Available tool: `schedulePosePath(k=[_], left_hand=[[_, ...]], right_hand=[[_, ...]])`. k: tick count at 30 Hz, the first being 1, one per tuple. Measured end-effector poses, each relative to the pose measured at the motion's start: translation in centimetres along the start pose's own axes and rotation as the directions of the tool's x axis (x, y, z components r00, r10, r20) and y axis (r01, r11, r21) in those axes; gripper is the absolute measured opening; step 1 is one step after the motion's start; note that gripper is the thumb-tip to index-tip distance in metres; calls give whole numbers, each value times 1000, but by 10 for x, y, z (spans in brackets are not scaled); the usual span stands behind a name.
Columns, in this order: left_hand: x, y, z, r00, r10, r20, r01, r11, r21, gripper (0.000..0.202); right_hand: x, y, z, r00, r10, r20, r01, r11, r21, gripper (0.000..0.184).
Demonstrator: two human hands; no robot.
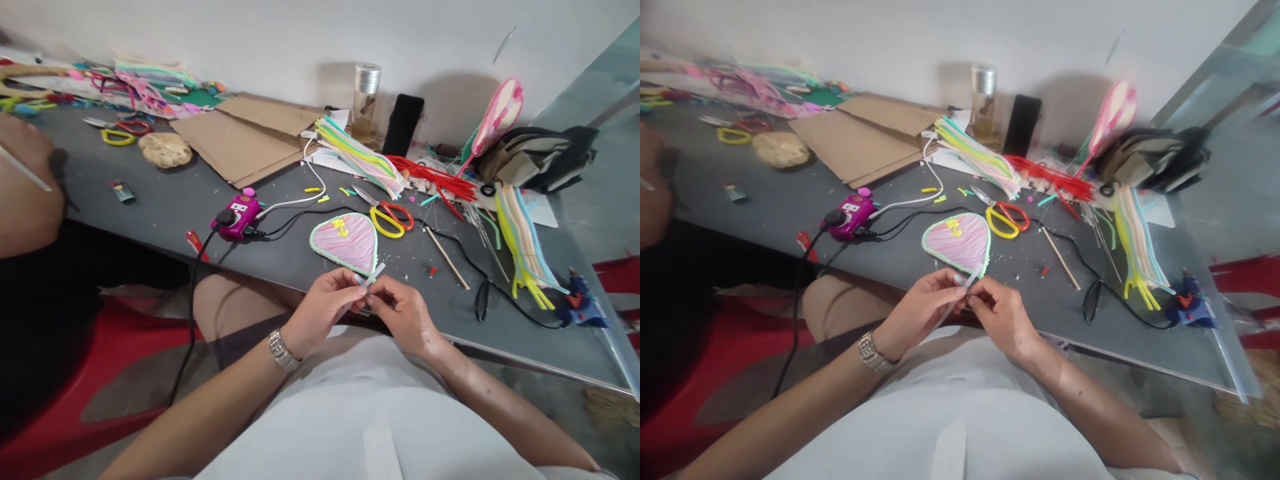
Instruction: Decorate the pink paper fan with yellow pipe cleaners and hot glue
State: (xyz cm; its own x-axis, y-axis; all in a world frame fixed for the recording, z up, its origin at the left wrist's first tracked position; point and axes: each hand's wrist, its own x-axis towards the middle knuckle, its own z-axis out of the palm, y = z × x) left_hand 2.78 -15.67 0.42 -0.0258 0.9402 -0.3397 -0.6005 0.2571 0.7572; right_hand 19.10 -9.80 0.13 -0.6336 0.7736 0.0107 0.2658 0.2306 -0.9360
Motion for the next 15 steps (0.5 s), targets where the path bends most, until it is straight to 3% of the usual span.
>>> schedulePosePath(k=[8,12,15], left_hand=[[-1,0,-3,997,-69,43,71,997,-40,26],[-1,0,-5,999,-42,-7,42,998,35,32],[-2,1,-5,998,16,-65,-8,992,129,32]], right_hand=[[-1,2,-1,1000,-19,-3,18,999,-35,14],[-3,5,-1,999,-34,3,34,997,-74,12],[-4,6,-3,994,-111,-13,106,971,-214,10]])
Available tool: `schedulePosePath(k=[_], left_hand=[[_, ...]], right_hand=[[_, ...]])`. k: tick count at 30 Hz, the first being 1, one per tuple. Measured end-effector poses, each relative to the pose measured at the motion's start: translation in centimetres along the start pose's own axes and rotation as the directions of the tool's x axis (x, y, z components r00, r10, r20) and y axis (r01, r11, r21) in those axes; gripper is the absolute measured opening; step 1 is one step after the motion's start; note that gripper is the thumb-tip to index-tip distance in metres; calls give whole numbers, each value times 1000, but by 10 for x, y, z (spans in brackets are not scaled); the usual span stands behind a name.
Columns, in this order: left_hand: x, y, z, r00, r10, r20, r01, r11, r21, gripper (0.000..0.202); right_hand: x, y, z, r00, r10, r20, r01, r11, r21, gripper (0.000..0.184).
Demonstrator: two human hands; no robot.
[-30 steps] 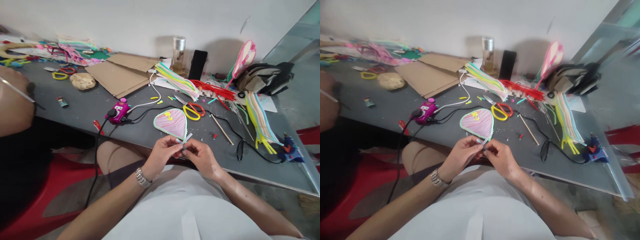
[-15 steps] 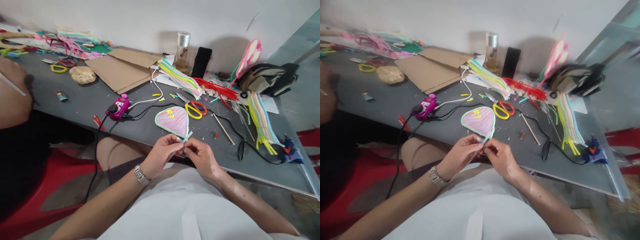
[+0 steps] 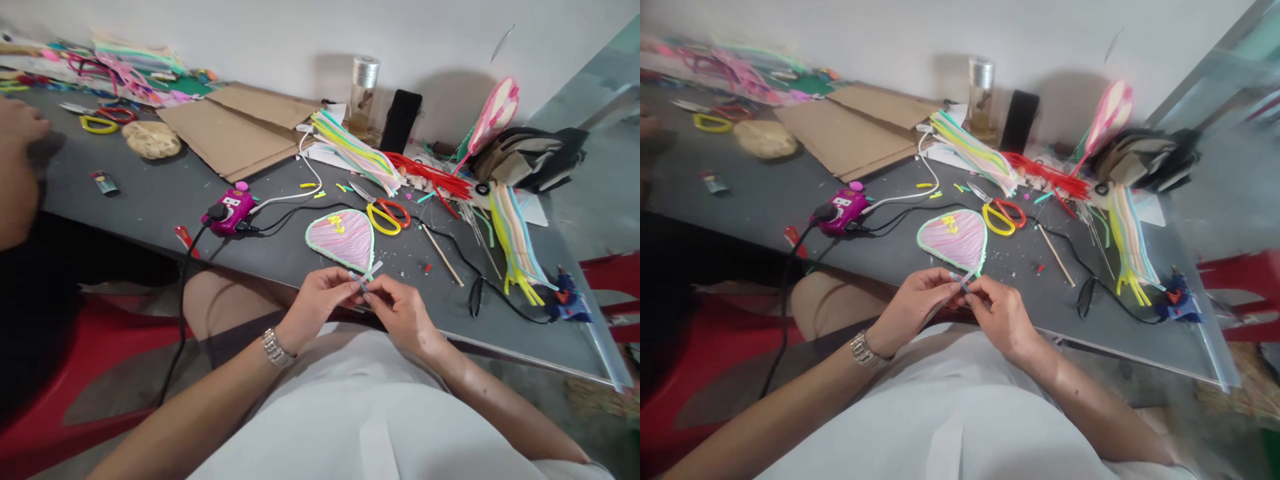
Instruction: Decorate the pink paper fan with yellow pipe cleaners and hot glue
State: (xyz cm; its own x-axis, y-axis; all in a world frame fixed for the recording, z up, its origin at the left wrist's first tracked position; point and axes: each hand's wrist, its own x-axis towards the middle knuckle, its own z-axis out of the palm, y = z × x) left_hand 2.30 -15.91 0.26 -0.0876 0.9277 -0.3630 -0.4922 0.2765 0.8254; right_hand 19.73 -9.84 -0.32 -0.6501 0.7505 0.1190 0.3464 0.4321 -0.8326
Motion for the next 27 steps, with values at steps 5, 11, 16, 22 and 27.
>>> schedulePosePath(k=[5,11,16,22,27], left_hand=[[0,5,1,989,84,-123,-60,980,190,20],[5,4,0,958,259,-127,-180,881,438,14],[6,2,-5,942,337,5,-247,679,691,11],[-3,8,-11,949,220,228,-317,683,658,12],[-17,18,-10,938,183,294,-328,743,583,12]], right_hand=[[-2,-3,-5,960,-275,-42,224,853,-472,17],[1,-24,-13,922,-368,118,327,581,-745,28],[15,-34,-22,881,-386,275,452,510,-732,28],[40,-39,-39,892,-236,385,407,791,-458,22],[57,-37,-46,867,32,498,1,998,-66,10]])
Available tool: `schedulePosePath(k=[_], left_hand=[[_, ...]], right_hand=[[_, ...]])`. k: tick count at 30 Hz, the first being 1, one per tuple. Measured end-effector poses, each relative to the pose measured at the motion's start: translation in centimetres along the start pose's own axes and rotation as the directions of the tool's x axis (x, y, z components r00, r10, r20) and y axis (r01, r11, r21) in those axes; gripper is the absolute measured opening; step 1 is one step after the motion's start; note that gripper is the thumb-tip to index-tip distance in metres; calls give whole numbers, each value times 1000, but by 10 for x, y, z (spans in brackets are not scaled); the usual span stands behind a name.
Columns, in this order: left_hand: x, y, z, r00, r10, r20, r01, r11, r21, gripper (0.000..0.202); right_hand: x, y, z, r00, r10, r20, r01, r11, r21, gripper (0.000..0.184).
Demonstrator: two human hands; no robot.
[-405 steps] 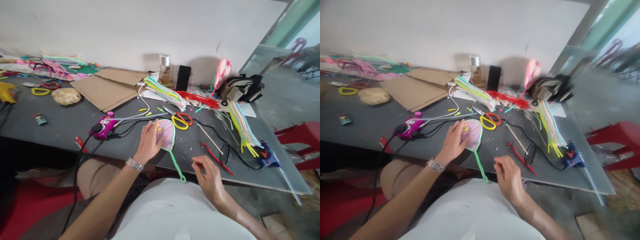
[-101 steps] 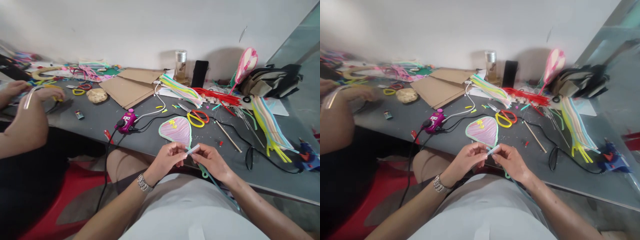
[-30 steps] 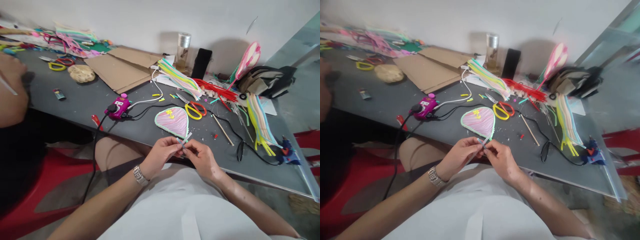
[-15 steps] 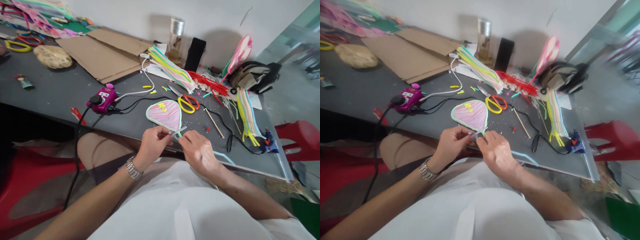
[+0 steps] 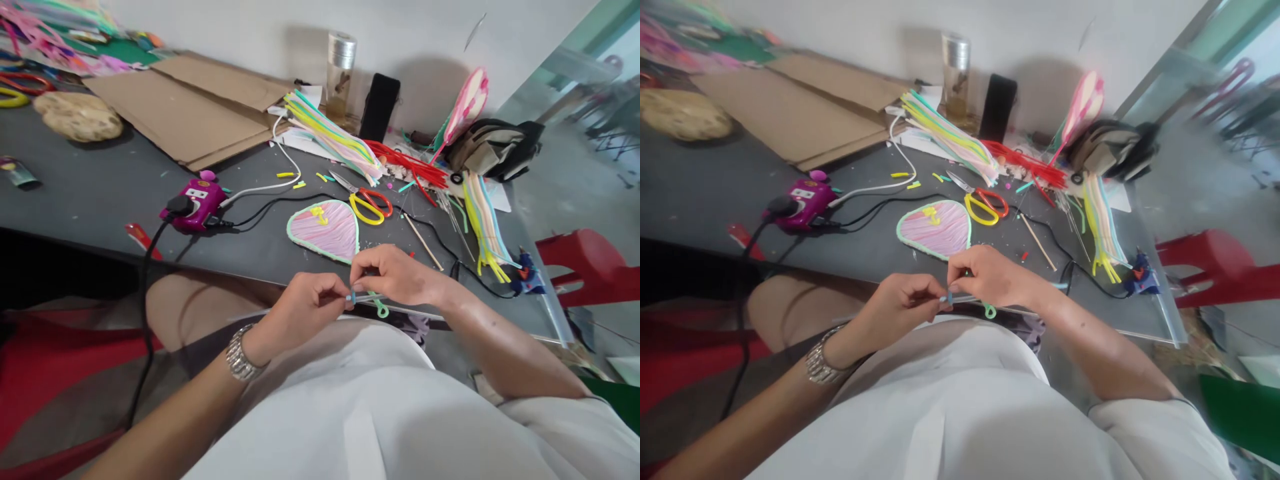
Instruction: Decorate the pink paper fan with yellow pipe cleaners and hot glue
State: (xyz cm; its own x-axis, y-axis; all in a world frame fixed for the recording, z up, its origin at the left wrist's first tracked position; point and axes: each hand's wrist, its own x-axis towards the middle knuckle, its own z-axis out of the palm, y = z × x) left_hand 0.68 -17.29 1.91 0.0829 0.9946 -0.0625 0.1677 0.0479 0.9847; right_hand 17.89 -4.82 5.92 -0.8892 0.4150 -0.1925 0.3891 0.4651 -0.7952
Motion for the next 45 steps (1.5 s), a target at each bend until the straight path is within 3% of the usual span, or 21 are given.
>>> schedulePosePath(k=[4,12,18,22,28,31,34,36,38,40,42,45], left_hand=[[-7,9,-1,997,21,-76,-22,1000,-10,10],[-21,18,-9,982,125,-139,-114,990,89,10],[-24,19,-9,978,137,-159,-119,986,119,3],[-21,17,-6,948,224,-228,-204,973,107,2],[-20,15,-4,938,214,-273,-210,977,43,5],[-19,13,-6,927,185,-325,-190,982,18,9],[-18,11,-8,916,165,-366,-175,985,8,10],[-17,10,-9,913,147,-381,-155,988,9,10],[-17,10,-9,909,135,-395,-131,991,38,9],[-18,10,-9,902,145,-406,-117,989,93,9],[-18,10,-9,894,169,-415,-108,980,167,9],[-19,12,-10,895,199,-399,-93,959,269,9]], right_hand=[[6,6,-2,987,119,107,-148,934,324,12],[5,0,15,960,208,189,-281,700,656,41],[4,-3,23,963,239,125,-254,644,722,46],[5,-2,25,969,229,92,-220,631,744,46],[8,5,35,961,176,214,-274,497,823,46],[7,2,48,979,177,98,-177,517,837,44],[-1,-5,62,971,175,-165,1,683,730,32],[-10,-9,68,928,131,-350,74,854,514,19],[-19,-14,70,877,11,-481,103,972,210,13],[-26,-17,70,844,-152,-514,114,988,-105,17],[-30,-20,67,822,-293,-488,118,926,-358,22],[-32,-26,58,815,-400,-419,99,809,-580,28]])
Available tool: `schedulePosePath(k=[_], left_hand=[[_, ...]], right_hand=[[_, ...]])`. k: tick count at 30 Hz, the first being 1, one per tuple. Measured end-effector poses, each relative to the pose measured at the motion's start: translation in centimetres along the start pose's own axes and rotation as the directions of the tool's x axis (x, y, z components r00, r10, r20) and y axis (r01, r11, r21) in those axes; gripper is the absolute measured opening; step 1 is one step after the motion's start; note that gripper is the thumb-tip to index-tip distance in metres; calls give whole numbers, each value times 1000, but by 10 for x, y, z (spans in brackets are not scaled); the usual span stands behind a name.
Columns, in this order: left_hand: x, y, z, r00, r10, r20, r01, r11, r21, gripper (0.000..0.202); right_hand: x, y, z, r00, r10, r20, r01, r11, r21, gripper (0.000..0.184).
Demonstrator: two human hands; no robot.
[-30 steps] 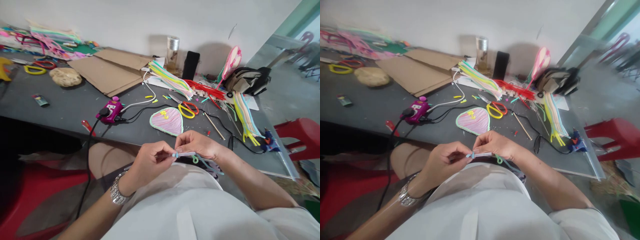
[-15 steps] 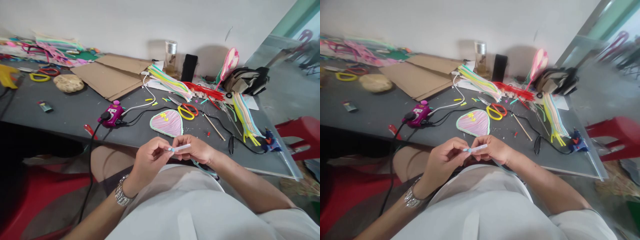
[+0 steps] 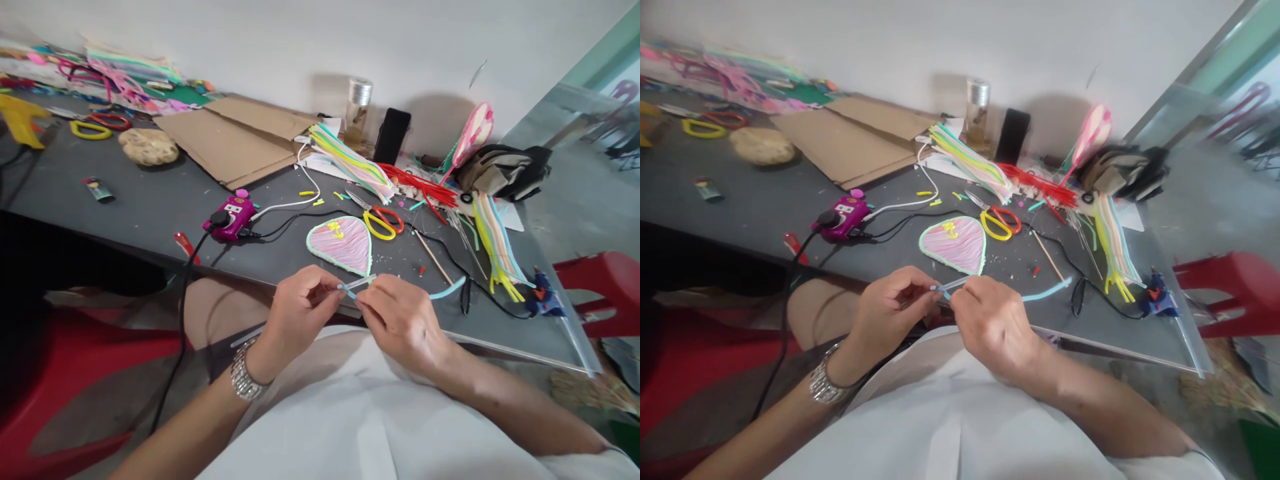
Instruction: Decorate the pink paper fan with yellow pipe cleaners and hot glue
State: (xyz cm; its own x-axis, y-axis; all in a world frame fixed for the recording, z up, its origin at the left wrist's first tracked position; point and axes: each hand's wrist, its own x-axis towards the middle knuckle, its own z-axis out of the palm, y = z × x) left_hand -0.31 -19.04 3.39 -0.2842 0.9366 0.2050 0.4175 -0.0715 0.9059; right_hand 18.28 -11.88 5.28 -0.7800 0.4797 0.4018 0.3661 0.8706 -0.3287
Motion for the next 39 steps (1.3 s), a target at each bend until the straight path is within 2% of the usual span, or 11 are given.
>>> schedulePosePath(k=[3,6,12,17,21,27,29,33,34,36,39], left_hand=[[1,1,-3,998,32,51,-35,998,49,10],[2,1,-5,992,65,106,-70,996,45,11],[-1,-3,-4,972,68,226,-66,998,-16,10],[-3,-2,-3,953,38,301,-12,996,-87,11],[-3,3,-2,947,-47,317,111,976,-189,11],[-3,8,-1,936,-148,320,265,894,-361,17],[-1,9,-3,938,-171,301,289,867,-407,17],[3,12,-9,955,-198,223,287,810,-511,16],[4,12,-10,960,-202,195,276,804,-526,16],[5,12,-12,966,-213,146,258,806,-533,16],[6,10,-13,972,-213,99,234,846,-479,16]], right_hand=[[10,3,-9,996,-76,42,80,993,-86,30],[21,8,-16,987,-110,118,114,993,-24,28],[41,21,-23,944,12,330,-129,934,333,18],[52,42,-16,806,50,590,-439,718,540,8],[55,54,-6,677,25,735,-660,463,592,20],[55,54,3,609,61,791,-780,229,583,39],[54,52,4,635,120,763,-767,215,605,39],[43,43,8,760,289,582,-647,257,718,26],[39,39,10,801,329,500,-593,323,738,21],[28,30,13,894,338,293,-442,564,698,10],[14,14,12,990,122,75,-143,883,447,17]])
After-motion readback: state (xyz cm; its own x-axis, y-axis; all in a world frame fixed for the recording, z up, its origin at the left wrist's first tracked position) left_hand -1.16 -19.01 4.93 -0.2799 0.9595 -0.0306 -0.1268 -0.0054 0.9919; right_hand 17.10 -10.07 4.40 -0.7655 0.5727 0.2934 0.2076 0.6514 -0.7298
